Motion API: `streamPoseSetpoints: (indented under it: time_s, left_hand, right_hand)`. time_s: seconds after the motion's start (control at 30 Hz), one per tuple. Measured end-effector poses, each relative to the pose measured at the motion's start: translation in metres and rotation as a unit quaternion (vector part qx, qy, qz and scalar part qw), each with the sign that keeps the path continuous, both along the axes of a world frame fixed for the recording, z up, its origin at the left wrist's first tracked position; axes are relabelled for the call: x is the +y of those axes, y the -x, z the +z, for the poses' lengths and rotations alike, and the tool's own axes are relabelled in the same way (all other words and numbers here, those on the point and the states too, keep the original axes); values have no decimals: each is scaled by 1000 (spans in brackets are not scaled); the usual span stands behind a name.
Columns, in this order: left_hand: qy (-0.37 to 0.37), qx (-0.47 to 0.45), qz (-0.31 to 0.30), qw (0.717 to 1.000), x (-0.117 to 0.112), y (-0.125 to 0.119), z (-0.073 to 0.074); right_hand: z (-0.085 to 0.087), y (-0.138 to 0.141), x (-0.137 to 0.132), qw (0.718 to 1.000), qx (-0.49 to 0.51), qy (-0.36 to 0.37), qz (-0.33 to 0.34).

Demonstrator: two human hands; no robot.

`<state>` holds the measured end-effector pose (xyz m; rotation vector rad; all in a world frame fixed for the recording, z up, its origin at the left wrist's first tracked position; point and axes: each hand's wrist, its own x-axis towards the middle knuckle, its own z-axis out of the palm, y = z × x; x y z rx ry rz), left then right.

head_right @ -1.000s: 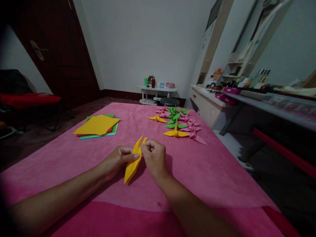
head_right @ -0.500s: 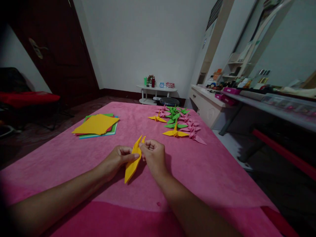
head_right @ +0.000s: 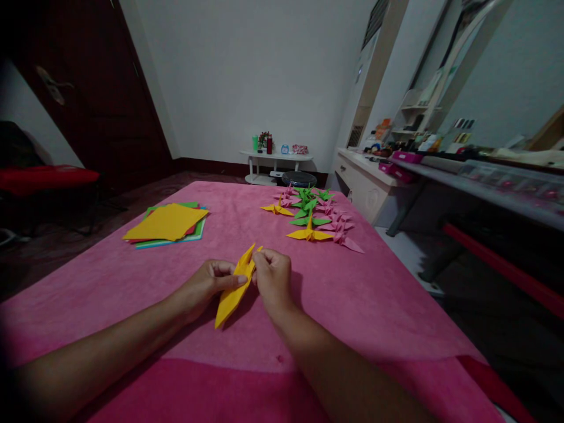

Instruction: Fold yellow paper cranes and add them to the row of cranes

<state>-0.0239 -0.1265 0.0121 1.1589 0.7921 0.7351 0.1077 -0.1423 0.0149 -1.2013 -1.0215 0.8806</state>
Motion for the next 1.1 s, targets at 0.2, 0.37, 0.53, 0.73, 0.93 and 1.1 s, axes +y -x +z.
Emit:
streamPoseSetpoints:
  time_s: [0.2,0.37,0.53,0.73,0.93,1.1]
  left_hand:
    - [60,-41,-36,997,1,2,2]
    - [92,-159,-13,983,9,6,2]
    - [74,-200,-22,977,15,6,-4]
    - [89,-204,11,975,16,5,-9]
    - [86,-204,38,974,17,4,-10]
    - [74,-197,52,976,17,4,-10]
  right_hand:
    - [0,-13,13,991,110,-32,-64]
    - [5,-10,3,993,80,-17,79]
    - [7,0,-7,988,39,-13,147]
    - [3,-4,-2,990,23,-6,140]
    - [-1,-4,-1,990,21,5,141]
    - [-1,-6,1,989,19,9,149]
